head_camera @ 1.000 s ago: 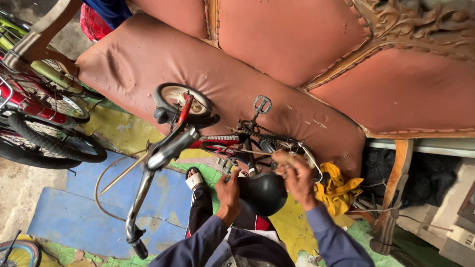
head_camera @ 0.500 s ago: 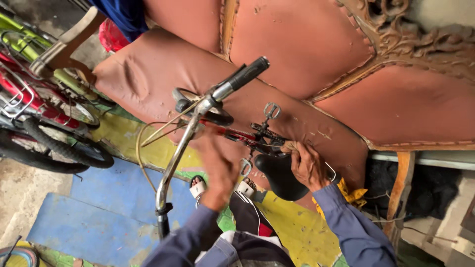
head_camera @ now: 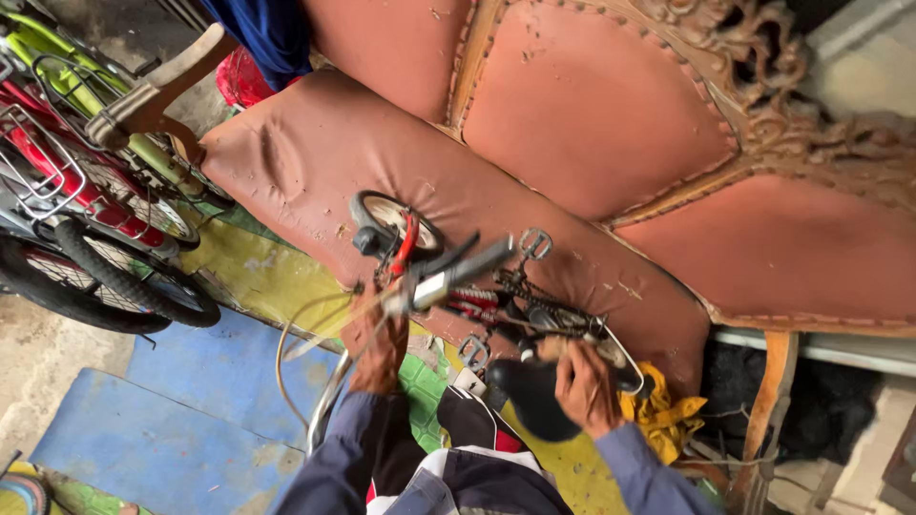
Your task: The person adjusts the handlebar of a small BMX bicycle resting on a sofa, then wipes the chain, crank and rear wheel area with a cloth. They then move the bicycle aside, reposition a smaller red children's bicycle, and work on its pedal and seat area while holding the handlebar.
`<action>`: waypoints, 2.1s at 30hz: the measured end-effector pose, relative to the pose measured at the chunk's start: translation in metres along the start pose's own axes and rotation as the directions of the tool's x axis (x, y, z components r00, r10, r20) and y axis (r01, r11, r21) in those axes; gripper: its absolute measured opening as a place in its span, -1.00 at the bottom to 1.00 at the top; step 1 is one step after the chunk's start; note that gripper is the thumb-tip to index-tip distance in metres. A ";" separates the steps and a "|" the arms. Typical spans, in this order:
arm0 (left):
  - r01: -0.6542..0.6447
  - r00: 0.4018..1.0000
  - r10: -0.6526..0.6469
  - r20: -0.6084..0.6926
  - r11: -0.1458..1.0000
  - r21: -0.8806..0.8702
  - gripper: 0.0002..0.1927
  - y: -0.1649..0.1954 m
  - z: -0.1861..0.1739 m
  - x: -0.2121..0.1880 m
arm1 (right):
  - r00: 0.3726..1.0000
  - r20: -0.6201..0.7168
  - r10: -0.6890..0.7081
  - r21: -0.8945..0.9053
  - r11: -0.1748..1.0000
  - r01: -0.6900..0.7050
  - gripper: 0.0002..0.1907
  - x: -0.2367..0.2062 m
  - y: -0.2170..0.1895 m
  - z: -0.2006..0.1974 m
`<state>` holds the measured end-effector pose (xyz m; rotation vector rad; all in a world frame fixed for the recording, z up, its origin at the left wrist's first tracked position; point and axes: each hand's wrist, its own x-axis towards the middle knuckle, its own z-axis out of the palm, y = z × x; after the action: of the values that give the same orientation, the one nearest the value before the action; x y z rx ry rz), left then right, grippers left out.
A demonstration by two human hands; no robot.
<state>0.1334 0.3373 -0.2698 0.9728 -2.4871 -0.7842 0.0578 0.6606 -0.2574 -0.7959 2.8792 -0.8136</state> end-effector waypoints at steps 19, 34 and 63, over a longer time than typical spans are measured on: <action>0.110 0.989 -0.111 -0.099 0.994 -0.007 -0.67 -0.075 0.001 -0.027 | 0.939 0.338 0.068 0.244 0.957 -0.157 -0.77 0.198 -0.096 0.324; 0.070 0.997 -0.073 -0.034 0.995 -0.076 -0.78 -0.068 -0.020 0.003 | 0.958 0.288 0.012 0.471 0.869 -0.152 -0.65 0.286 -0.085 0.380; -0.043 0.998 0.046 0.039 0.996 -0.079 -0.80 -0.036 -0.009 0.008 | 0.929 0.362 0.074 0.466 0.849 -0.249 -0.67 0.146 -0.044 0.166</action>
<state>0.1500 0.3064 -0.2839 0.8800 -2.4831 -0.8879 -0.0188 0.4776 -0.3649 -0.5453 2.2391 -1.2051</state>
